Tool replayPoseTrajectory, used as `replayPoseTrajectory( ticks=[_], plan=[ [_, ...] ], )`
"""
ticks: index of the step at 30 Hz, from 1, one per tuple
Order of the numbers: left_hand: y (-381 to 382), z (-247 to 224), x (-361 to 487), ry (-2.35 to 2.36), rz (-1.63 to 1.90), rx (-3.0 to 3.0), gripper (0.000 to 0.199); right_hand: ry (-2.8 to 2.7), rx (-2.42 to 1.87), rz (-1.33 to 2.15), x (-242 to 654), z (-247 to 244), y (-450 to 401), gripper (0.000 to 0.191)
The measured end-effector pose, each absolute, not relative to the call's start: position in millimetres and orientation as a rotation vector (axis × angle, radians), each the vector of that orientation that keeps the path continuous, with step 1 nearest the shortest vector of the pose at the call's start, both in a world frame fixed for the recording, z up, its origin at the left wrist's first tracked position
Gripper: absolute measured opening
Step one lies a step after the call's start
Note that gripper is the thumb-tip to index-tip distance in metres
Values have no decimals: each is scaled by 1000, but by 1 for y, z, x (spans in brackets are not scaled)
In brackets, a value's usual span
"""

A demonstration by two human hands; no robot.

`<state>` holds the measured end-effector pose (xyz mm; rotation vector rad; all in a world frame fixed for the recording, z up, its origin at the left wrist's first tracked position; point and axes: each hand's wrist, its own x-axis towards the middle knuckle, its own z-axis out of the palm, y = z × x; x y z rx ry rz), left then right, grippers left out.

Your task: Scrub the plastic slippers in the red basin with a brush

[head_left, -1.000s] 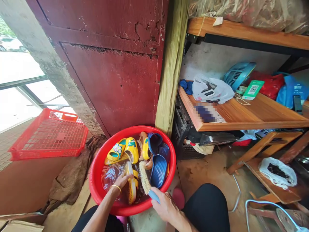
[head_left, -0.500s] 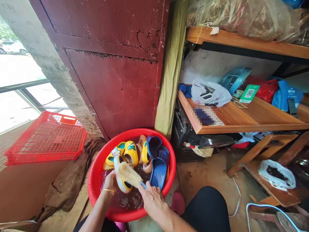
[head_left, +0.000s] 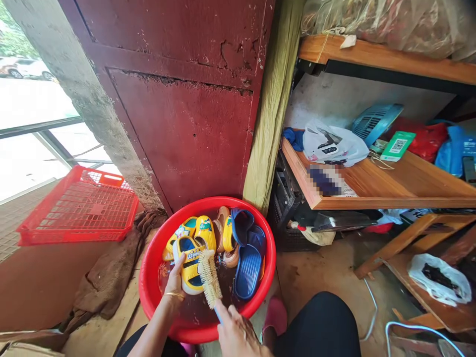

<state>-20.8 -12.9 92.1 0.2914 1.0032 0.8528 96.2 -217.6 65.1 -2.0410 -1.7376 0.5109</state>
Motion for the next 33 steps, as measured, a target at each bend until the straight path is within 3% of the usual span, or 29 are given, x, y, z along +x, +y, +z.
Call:
replayPoseTrajectory(
  ticks=[8, 12, 16, 21, 28, 33],
  plan=[
    [-20, 91, -27, 836, 707, 327, 55, -1607, -1818, 701, 141, 104, -149, 51],
    [-27, 93, -24, 704, 548, 315, 58, -1462, -1699, 582, 159, 112, -136, 57],
    [-29, 98, -22, 669, 447, 325, 62, -1614, -1639, 506, 165, 119, -144, 57],
    [-26, 102, -19, 749, 404, 333, 62, -1783, -1890, 531, 183, 121, -186, 56],
    [-22, 106, -17, 789, 362, 342, 57, -1513, -1963, 638, 198, 126, -208, 65],
    [-31, 100, -18, 753, 266, 388, 49, -1547, -1701, 616, 154, 143, -167, 42]
  ],
)
